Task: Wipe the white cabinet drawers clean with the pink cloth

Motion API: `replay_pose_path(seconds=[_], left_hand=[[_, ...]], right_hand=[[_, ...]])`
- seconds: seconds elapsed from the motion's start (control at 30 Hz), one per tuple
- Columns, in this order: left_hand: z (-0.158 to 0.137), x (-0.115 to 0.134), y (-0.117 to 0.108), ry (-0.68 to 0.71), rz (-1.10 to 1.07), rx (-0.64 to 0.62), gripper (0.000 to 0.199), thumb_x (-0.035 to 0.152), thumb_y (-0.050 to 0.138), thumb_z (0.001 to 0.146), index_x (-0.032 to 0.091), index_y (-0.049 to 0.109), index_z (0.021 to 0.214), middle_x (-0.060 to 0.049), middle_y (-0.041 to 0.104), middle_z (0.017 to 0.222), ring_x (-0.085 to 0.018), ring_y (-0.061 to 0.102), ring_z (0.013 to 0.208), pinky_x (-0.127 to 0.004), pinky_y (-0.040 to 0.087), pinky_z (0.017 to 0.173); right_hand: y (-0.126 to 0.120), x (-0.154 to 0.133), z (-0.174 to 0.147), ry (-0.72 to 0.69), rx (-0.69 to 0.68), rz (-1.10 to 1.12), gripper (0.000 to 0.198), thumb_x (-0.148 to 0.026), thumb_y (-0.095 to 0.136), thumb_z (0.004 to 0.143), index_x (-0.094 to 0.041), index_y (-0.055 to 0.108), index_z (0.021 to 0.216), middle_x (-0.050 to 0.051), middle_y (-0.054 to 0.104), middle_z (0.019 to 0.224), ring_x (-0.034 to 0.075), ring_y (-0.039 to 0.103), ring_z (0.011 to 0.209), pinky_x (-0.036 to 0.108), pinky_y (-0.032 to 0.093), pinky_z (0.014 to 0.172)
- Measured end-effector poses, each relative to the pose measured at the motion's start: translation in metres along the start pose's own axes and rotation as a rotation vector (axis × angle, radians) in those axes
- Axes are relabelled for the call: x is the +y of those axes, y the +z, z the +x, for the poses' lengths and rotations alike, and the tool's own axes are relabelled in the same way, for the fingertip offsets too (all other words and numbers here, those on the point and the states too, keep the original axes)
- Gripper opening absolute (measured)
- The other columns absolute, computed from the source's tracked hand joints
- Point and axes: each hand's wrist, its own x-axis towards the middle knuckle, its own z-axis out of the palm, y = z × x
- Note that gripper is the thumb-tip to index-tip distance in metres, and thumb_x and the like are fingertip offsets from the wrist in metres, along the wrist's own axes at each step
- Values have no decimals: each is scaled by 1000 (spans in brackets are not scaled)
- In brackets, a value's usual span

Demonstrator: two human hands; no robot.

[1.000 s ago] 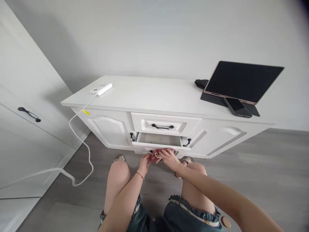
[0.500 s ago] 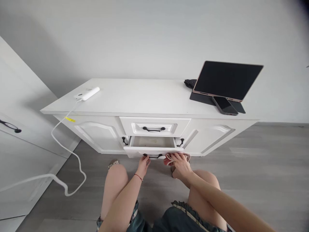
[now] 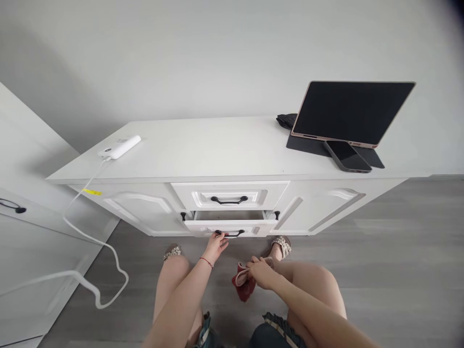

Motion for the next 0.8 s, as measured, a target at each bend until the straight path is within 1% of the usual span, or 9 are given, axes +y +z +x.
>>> replay_pose_path(seconds=[0.1, 0.27, 0.4, 0.5, 0.57, 0.67, 0.73, 0.8], left_hand=[[12, 9, 6, 8, 4, -15, 33, 22, 83, 70, 20, 50, 73, -2, 73, 85, -12, 67, 73, -33, 52, 81], [33, 22, 17, 21, -2, -39, 37, 23, 86, 65, 21, 50, 74, -3, 73, 86, -13, 67, 72, -32, 53, 77], [44, 27, 22, 36, -19, -35, 36, 23, 85, 65, 21, 50, 75, -2, 72, 85, -11, 65, 69, -31, 53, 76], [46, 26, 23, 45, -22, -29, 38, 25, 86, 64, 22, 50, 74, -3, 71, 86, -11, 64, 69, -32, 52, 78], [45, 25, 23, 55, -20, -22, 40, 28, 87, 63, 22, 49, 75, -3, 71, 89, -12, 65, 74, -32, 51, 80], [35, 20, 24, 64, -7, -5, 39, 38, 85, 64, 23, 52, 78, -6, 69, 99, -18, 67, 93, -33, 50, 84], [21, 18, 22, 43, 37, 5, 41, 45, 84, 64, 23, 55, 82, -10, 67, 105, -24, 64, 108, -38, 49, 89], [-1, 21, 15, 33, 112, -1, 45, 48, 85, 60, 22, 57, 85, -14, 67, 109, -30, 61, 116, -44, 48, 95]], right_hand=[[-8, -10, 7, 24, 5, 61, 32, -9, 49, 88, -25, 76, 95, 10, 69, 110, 31, 53, 109, 42, 43, 84], [-23, -17, 9, 32, -7, 84, 34, -6, 46, 87, -21, 76, 94, 12, 69, 109, 31, 53, 110, 42, 44, 85], [-36, -20, 8, 12, -12, 121, 36, -5, 45, 85, -20, 76, 98, 13, 69, 109, 32, 53, 109, 44, 43, 86], [-46, -22, 9, 18, -21, 128, 38, -5, 43, 85, -19, 75, 99, 13, 69, 111, 35, 52, 111, 48, 44, 86], [-50, -22, 9, 23, -21, 134, 38, -5, 43, 85, -19, 75, 99, 13, 69, 112, 35, 51, 112, 50, 44, 87], [-51, -19, 4, 43, -2, 175, 40, -4, 44, 83, -21, 76, 100, 13, 68, 113, 34, 51, 112, 49, 44, 89], [-46, -14, -1, 77, 39, 219, 45, -3, 43, 81, -23, 76, 103, 12, 68, 115, 33, 51, 113, 49, 43, 90], [-37, -10, -8, 140, 88, 288, 49, -3, 42, 78, -26, 76, 105, 11, 68, 116, 32, 51, 113, 49, 42, 91]])
